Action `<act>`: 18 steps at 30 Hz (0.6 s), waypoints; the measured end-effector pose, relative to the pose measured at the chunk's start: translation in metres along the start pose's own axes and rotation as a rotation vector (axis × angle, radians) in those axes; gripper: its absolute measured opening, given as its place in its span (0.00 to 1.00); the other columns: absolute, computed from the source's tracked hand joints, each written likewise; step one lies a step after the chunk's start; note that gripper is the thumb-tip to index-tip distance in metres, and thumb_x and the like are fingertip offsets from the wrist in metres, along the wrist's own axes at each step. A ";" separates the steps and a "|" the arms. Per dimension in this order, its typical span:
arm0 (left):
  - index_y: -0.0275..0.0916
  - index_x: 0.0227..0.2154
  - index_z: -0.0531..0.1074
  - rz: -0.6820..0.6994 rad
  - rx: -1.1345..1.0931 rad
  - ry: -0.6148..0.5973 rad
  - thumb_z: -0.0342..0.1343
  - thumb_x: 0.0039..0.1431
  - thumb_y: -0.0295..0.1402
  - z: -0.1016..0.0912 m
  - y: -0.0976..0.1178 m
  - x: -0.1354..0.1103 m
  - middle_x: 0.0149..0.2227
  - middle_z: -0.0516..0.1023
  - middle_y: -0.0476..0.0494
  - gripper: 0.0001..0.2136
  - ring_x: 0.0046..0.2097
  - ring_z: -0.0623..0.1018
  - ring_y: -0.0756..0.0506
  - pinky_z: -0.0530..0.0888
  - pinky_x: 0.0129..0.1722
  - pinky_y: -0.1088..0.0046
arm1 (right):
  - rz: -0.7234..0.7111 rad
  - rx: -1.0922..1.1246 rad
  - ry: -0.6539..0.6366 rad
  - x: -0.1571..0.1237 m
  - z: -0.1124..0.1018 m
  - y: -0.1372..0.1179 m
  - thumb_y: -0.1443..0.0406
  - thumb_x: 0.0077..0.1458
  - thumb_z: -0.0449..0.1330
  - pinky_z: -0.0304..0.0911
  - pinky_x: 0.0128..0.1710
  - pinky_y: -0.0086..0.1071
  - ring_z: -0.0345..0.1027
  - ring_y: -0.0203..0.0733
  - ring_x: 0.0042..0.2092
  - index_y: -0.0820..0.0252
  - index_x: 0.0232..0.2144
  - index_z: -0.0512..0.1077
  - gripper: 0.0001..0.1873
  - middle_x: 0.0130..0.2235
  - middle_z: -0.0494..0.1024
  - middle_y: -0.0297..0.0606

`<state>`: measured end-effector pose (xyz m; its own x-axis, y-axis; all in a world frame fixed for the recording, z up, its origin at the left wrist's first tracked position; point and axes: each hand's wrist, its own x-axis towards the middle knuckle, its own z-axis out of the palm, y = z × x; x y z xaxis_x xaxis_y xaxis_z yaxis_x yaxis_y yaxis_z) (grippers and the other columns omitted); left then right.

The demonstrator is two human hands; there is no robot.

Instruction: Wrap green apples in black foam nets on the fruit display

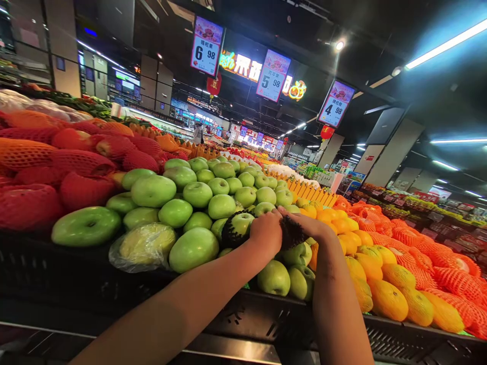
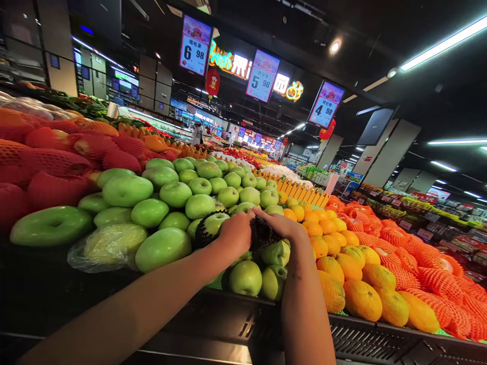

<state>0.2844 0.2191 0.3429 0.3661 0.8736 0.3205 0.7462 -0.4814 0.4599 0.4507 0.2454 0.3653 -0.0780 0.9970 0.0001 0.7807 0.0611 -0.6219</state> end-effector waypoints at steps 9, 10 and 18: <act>0.29 0.48 0.70 0.097 0.004 -0.061 0.43 0.65 0.26 -0.006 -0.009 0.002 0.44 0.80 0.27 0.14 0.48 0.80 0.32 0.77 0.44 0.58 | 0.013 -0.106 -0.192 -0.016 -0.010 -0.003 0.43 0.28 0.73 0.65 0.57 0.49 0.69 0.59 0.53 0.60 0.44 0.72 0.43 0.48 0.79 0.44; 0.30 0.48 0.71 0.092 -0.005 -0.060 0.41 0.67 0.28 -0.006 -0.010 0.003 0.43 0.80 0.28 0.15 0.47 0.80 0.33 0.76 0.44 0.59 | -0.001 -0.062 -0.250 -0.018 -0.010 -0.005 0.47 0.26 0.75 0.68 0.54 0.47 0.71 0.58 0.51 0.60 0.44 0.72 0.42 0.47 0.80 0.43; 0.32 0.47 0.72 0.116 -0.050 -0.024 0.40 0.67 0.30 -0.004 -0.014 0.006 0.43 0.80 0.30 0.16 0.47 0.80 0.34 0.75 0.43 0.62 | -0.065 0.020 -0.277 -0.019 -0.003 -0.013 0.56 0.30 0.76 0.70 0.48 0.42 0.74 0.49 0.44 0.60 0.39 0.71 0.33 0.40 0.81 0.37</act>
<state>0.2744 0.2308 0.3419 0.4622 0.8131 0.3539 0.6695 -0.5817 0.4620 0.4440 0.2257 0.3752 -0.2962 0.9395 -0.1719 0.7565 0.1209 -0.6427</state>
